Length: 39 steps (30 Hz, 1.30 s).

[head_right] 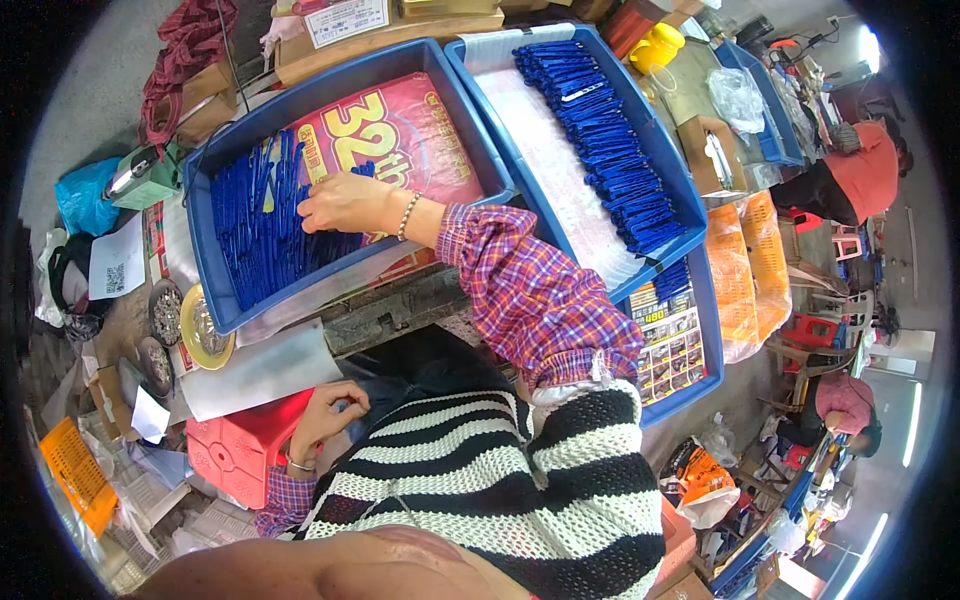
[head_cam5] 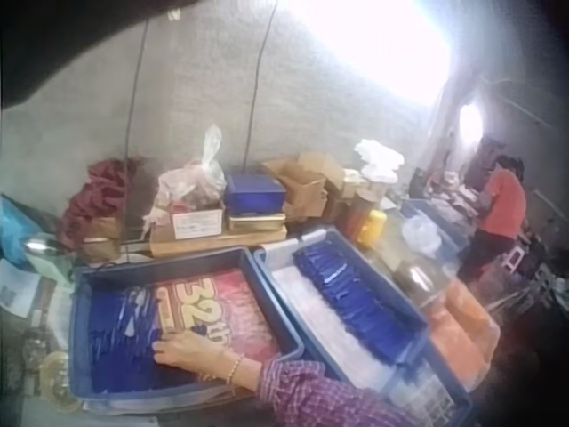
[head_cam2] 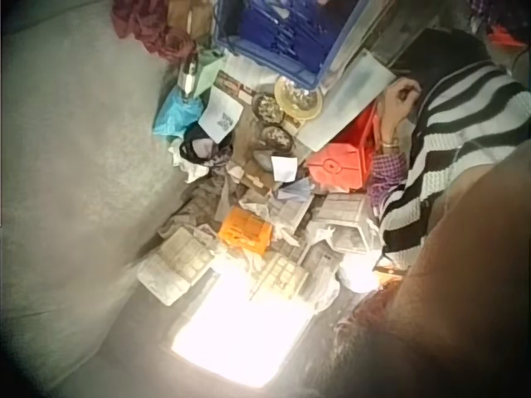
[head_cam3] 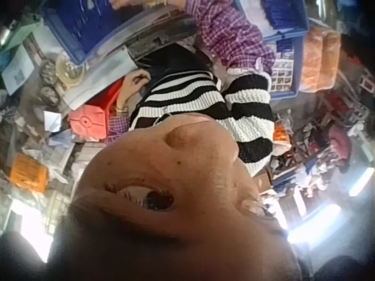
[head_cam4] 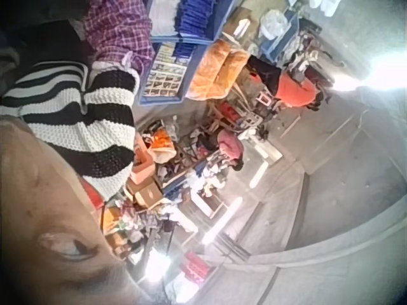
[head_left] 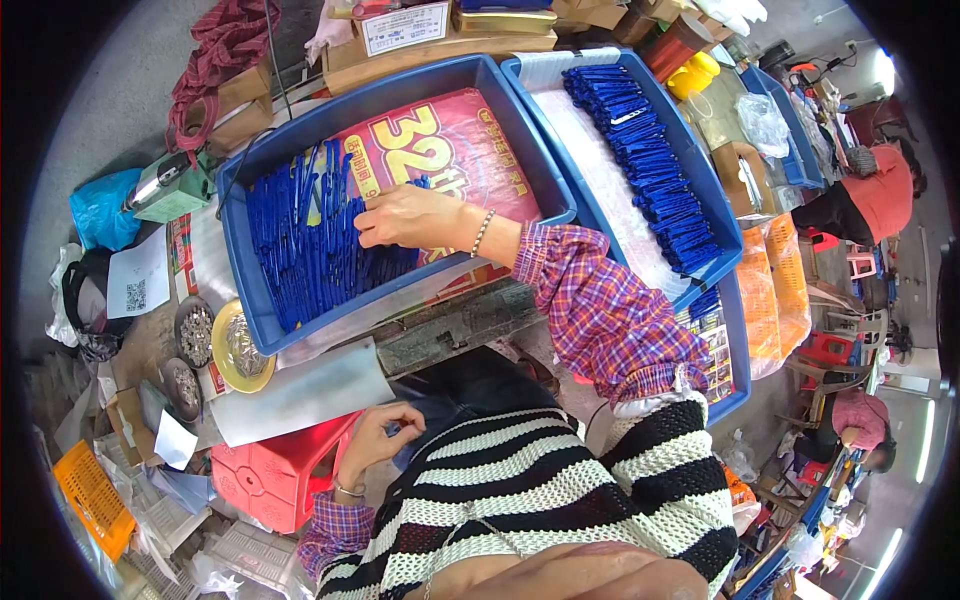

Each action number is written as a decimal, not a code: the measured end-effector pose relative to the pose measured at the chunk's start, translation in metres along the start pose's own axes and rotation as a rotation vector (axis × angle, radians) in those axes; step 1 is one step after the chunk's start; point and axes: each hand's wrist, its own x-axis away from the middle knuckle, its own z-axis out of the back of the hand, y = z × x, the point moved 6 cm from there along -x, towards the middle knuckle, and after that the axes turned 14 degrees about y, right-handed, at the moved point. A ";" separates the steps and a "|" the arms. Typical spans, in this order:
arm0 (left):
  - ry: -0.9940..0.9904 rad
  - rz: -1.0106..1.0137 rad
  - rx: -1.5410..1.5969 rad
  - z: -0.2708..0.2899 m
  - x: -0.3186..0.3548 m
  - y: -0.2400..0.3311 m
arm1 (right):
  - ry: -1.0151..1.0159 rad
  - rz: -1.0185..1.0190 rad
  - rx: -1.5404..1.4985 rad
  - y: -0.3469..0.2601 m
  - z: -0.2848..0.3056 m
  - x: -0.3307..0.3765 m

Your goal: Assembling small blue pens by fitting plastic components together and placing them in a storage bin.

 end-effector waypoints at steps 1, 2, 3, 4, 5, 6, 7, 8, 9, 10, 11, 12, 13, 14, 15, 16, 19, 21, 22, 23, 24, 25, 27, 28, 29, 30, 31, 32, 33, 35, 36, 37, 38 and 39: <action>0.019 0.036 -0.011 0.001 0.000 -0.001 | 0.014 0.000 -0.010 0.000 0.001 0.000; 0.038 0.073 -0.022 0.002 0.000 -0.003 | 0.012 -0.001 -0.005 0.001 0.001 0.001; 0.038 0.071 -0.023 0.003 0.000 -0.003 | 0.029 0.004 -0.012 0.000 0.002 0.000; 0.034 0.094 -0.014 0.004 0.001 -0.004 | 0.045 0.010 -0.020 0.000 0.003 -0.001; 0.031 0.116 -0.006 0.004 0.001 -0.006 | 0.046 0.010 -0.019 0.000 0.003 -0.002; 0.031 0.116 -0.007 0.004 0.001 -0.006 | 0.047 0.006 -0.033 0.000 0.002 -0.002; 0.035 0.086 -0.012 0.005 0.001 -0.004 | 0.048 0.003 -0.049 0.000 0.001 -0.002; 0.041 0.058 -0.017 0.005 0.002 -0.002 | 0.049 0.004 -0.049 -0.001 0.000 -0.002; 0.037 0.054 -0.016 0.005 0.001 -0.003 | 0.050 -0.009 -0.050 -0.001 0.001 -0.001; 0.029 0.026 -0.019 0.004 -0.001 -0.002 | 0.051 -0.022 -0.052 0.000 0.001 0.000; 0.021 -0.001 -0.022 0.003 -0.001 -0.001 | 0.049 -0.023 -0.048 0.000 0.002 0.001; 0.018 -0.004 -0.021 0.003 -0.002 -0.002 | 0.058 -0.019 -0.048 0.000 0.003 0.001; 0.028 -0.014 -0.007 0.003 -0.001 -0.002 | 0.070 -0.012 -0.051 -0.001 0.004 0.000; 0.036 -0.024 0.007 0.004 -0.001 -0.002 | 0.071 -0.011 -0.051 -0.002 0.005 -0.001; 0.037 -0.025 0.006 0.004 -0.001 -0.002 | 0.075 -0.015 -0.056 -0.004 0.006 -0.002; 0.038 -0.028 0.024 0.003 -0.001 -0.002 | 0.078 -0.020 -0.060 -0.005 0.008 -0.003; 0.032 -0.034 0.050 0.003 -0.001 -0.002 | 0.103 -0.034 -0.074 -0.006 0.011 -0.004; 0.028 -0.036 0.057 0.003 -0.001 -0.003 | 0.118 -0.037 -0.075 -0.007 0.017 -0.005; 0.026 -0.053 0.061 0.003 -0.001 -0.003 | 0.133 -0.039 -0.079 -0.008 0.021 -0.007; 0.023 -0.069 0.065 0.003 0.000 -0.003 | 0.133 -0.039 -0.080 -0.010 0.024 -0.008; 0.021 -0.072 0.066 0.003 0.000 -0.005 | 0.124 -0.066 -0.085 -0.010 0.030 -0.009; 0.014 -0.061 0.078 0.002 0.000 -0.007 | 0.115 -0.094 -0.091 -0.010 0.033 -0.009; 0.007 -0.051 0.089 0.001 0.000 -0.005 | 0.134 -0.113 -0.124 -0.010 0.039 -0.009; 0.011 -0.032 0.065 0.000 0.000 -0.002 | 0.154 -0.131 -0.160 -0.010 0.041 -0.008; 0.016 -0.013 0.041 0.000 -0.001 0.000 | 0.154 -0.131 -0.159 -0.011 0.042 -0.007; 0.014 -0.015 0.041 0.000 -0.001 -0.001 | 0.172 -0.134 -0.163 -0.011 0.044 -0.007; 0.002 -0.015 0.023 0.000 -0.001 -0.002 | 0.190 -0.137 -0.166 -0.012 0.046 -0.006; -0.011 -0.016 0.005 -0.001 -0.001 -0.003 | 0.190 -0.138 -0.163 -0.013 0.048 -0.005; -0.009 -0.015 0.004 -0.001 0.000 -0.003 | 0.203 -0.138 -0.166 -0.014 0.050 -0.006; 0.031 0.064 0.008 0.001 0.001 -0.007 | 0.217 -0.136 -0.169 -0.017 0.055 -0.007; 0.031 0.063 0.008 0.001 0.002 -0.008 | 0.236 -0.144 -0.183 -0.019 0.058 -0.007; 0.034 0.076 0.006 0.002 0.003 -0.009 | 0.256 -0.152 -0.196 -0.020 0.061 -0.008; 0.037 0.088 0.004 0.002 0.003 -0.011 | 0.256 -0.151 -0.196 -0.022 0.064 -0.008; 0.036 0.088 0.004 0.002 0.003 -0.009 | 0.268 -0.158 -0.189 -0.025 0.067 -0.009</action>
